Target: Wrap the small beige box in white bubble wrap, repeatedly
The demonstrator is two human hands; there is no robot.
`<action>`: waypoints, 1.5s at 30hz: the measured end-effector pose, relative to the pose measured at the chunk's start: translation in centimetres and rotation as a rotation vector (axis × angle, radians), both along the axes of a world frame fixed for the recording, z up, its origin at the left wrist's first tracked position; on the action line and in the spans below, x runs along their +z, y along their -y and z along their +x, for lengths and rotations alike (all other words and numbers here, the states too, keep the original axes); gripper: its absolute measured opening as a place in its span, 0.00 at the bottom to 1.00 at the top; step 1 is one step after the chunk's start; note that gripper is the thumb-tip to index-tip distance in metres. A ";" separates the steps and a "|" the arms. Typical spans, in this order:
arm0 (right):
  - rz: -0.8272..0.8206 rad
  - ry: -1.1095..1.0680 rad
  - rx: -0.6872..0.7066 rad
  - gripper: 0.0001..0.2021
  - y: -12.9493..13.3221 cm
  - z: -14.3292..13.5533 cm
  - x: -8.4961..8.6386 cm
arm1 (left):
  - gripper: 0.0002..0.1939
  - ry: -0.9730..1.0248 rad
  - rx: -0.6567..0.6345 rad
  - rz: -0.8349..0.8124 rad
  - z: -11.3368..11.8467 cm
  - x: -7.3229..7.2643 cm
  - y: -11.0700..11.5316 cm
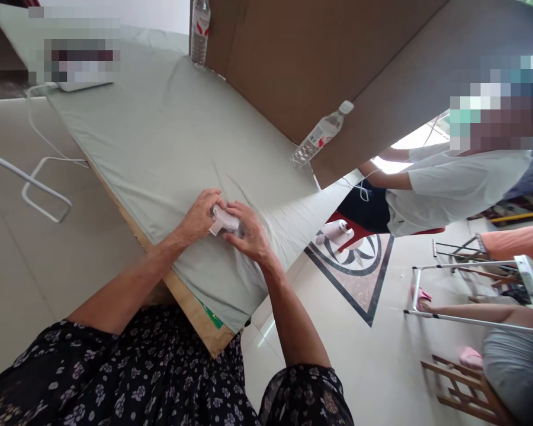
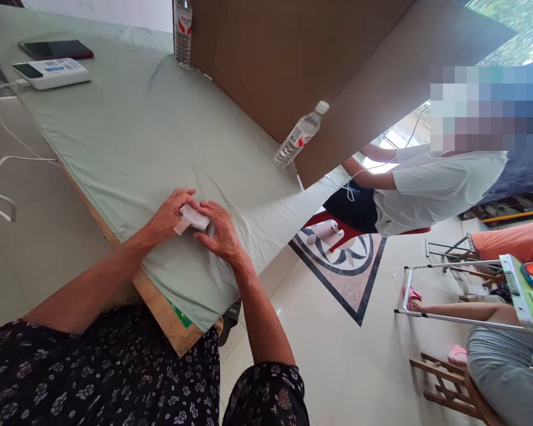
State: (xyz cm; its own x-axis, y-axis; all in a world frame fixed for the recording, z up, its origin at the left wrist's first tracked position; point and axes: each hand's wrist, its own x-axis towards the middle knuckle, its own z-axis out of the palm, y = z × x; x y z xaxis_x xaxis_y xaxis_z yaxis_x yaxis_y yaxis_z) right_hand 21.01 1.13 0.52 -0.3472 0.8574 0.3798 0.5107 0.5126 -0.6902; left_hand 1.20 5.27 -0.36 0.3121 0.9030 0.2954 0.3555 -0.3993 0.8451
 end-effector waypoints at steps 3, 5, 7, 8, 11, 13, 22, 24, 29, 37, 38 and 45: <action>0.049 0.044 -0.065 0.21 0.1 -0.5 -0.4 | 0.12 0.035 0.031 -0.031 0.1 0.2 -0.1; 0.022 -0.014 -0.127 0.18 -0.1 -1.2 -0.4 | 0.15 0.076 0.053 -0.065 0.0 0.8 -0.1; -0.080 -0.115 -0.186 0.16 -0.3 -1.9 -0.2 | 0.19 0.136 0.020 -0.164 -0.4 1.6 0.1; -0.148 -0.174 -0.214 0.16 -0.4 -2.2 -0.1 | 0.22 0.164 -0.018 -0.233 -0.6 1.9 0.1; -0.300 -0.293 -0.270 0.19 -0.7 -2.7 0.1 | 0.28 0.181 -0.125 -0.377 -1.0 2.7 0.4; -0.308 -0.264 -0.289 0.19 -1.0 -2.7 0.1 | 0.29 0.151 -0.125 -0.373 -1.0 2.9 0.6; -0.009 -0.079 -0.503 0.18 0.3 -1.2 0.5 | 0.28 0.132 -0.136 -0.334 -0.3 3.2 0.3; 0.045 -0.022 -0.456 0.19 0.7 -0.8 0.7 | 0.27 0.123 -0.153 -0.329 -0.4 3.3 0.3; -0.058 0.119 -0.234 0.27 -0.4 -0.2 0.4 | 0.32 0.129 -0.161 -0.327 -0.5 3.0 0.2; -0.138 0.035 -0.117 0.27 -2.0 0.0 -0.5 | 0.35 0.233 -0.233 -0.354 -0.6 2.4 0.1; -0.153 0.021 -0.110 0.27 -1.9 0.0 -0.4 | 0.35 0.238 -0.237 -0.366 -0.7 2.5 0.1; -0.256 -0.194 -0.145 0.33 -1.5 -0.2 -0.2 | 0.27 0.199 -0.131 -0.413 -0.4 2.8 0.2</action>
State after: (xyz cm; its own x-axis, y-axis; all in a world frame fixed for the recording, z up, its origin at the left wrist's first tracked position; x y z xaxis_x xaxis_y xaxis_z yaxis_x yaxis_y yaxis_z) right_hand 20.86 2.65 0.28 -0.1570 0.9685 0.1932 0.4127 0.2420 -0.8781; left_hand 0.81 5.08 2.43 0.4047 0.9143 -0.0145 0.1393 -0.0460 0.9892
